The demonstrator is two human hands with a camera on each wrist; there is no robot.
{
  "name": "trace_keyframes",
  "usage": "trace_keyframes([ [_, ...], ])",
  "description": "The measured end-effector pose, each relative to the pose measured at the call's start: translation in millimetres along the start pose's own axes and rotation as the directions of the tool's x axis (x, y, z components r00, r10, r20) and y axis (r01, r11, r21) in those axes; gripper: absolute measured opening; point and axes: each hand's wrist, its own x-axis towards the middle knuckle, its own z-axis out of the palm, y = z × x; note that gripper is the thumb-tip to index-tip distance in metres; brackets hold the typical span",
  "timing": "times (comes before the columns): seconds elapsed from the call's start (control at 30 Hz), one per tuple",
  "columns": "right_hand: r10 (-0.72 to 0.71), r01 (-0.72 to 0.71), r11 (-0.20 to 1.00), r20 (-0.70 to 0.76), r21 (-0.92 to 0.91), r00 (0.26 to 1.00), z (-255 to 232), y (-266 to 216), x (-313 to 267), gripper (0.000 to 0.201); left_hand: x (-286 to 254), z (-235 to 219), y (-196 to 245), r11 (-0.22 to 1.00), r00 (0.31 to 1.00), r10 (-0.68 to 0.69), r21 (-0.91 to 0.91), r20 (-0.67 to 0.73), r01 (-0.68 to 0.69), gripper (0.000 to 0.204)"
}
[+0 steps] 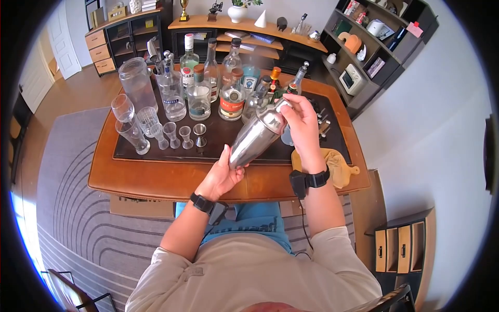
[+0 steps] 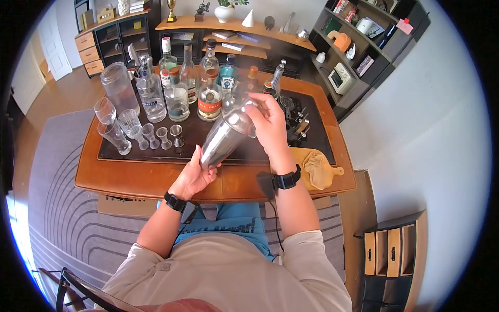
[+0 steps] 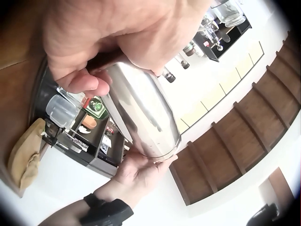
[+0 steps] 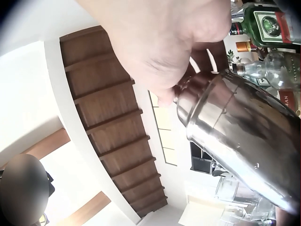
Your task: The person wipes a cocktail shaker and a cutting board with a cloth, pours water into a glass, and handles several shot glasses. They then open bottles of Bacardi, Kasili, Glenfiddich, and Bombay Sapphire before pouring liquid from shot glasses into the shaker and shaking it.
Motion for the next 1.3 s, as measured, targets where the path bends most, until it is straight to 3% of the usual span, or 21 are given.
trace_keyframes([
  [0.17, -0.040, 0.041, 0.999, -0.042, 0.027, 0.998, 5, 0, 7, 0.035, 5, -3, -9, 0.995, 0.993, -0.066, -0.066, 0.102, 0.073, 0.066],
  [0.37, -0.008, 0.012, 0.999, -0.079, 0.048, 0.997, 4, -2, 4, 0.042, 2, 2, -6, 0.999, 0.997, -0.018, -0.048, 0.073, 0.022, 0.065],
  [0.43, -0.094, 0.093, 0.995, -0.041, -0.022, 0.995, 5, 1, 1, 0.042, 1, -4, -6, 0.999, 0.997, -0.007, -0.049, 0.077, 0.011, 0.064],
  [0.57, -0.130, 0.130, 0.992, -0.046, 0.004, 0.990, 16, 0, -4, 0.042, 0, 0, -4, 0.998, 0.997, 0.016, -0.058, 0.070, -0.012, 0.063],
  [0.87, -0.185, 0.199, 0.978, -0.193, 0.059, 0.964, 40, 1, -18, 0.038, -5, 0, -5, 0.997, 0.994, 0.015, -0.080, 0.110, -0.007, 0.055],
  [0.97, -0.243, 0.241, 0.970, -0.143, -0.033, 0.959, 41, 6, -1, 0.037, 13, -4, 2, 0.993, 0.994, 0.076, -0.102, 0.084, -0.067, 0.055],
  [1.0, -0.180, 0.170, 0.982, -0.143, -0.080, 0.973, 36, 3, 4, 0.036, 17, -4, 8, 0.994, 0.996, 0.062, -0.094, 0.067, -0.056, 0.051],
  [1.13, -0.135, 0.156, 0.984, -0.199, 0.092, 0.971, 17, 23, 1, 0.034, 10, 3, 18, 0.996, 0.994, 0.092, -0.002, -0.051, -0.092, 0.049],
  [1.3, -0.176, 0.185, 0.982, -0.163, 0.046, 0.971, 9, 30, -22, 0.033, 8, -13, 11, 0.999, 0.998, 0.048, 0.011, -0.030, -0.048, 0.049],
])
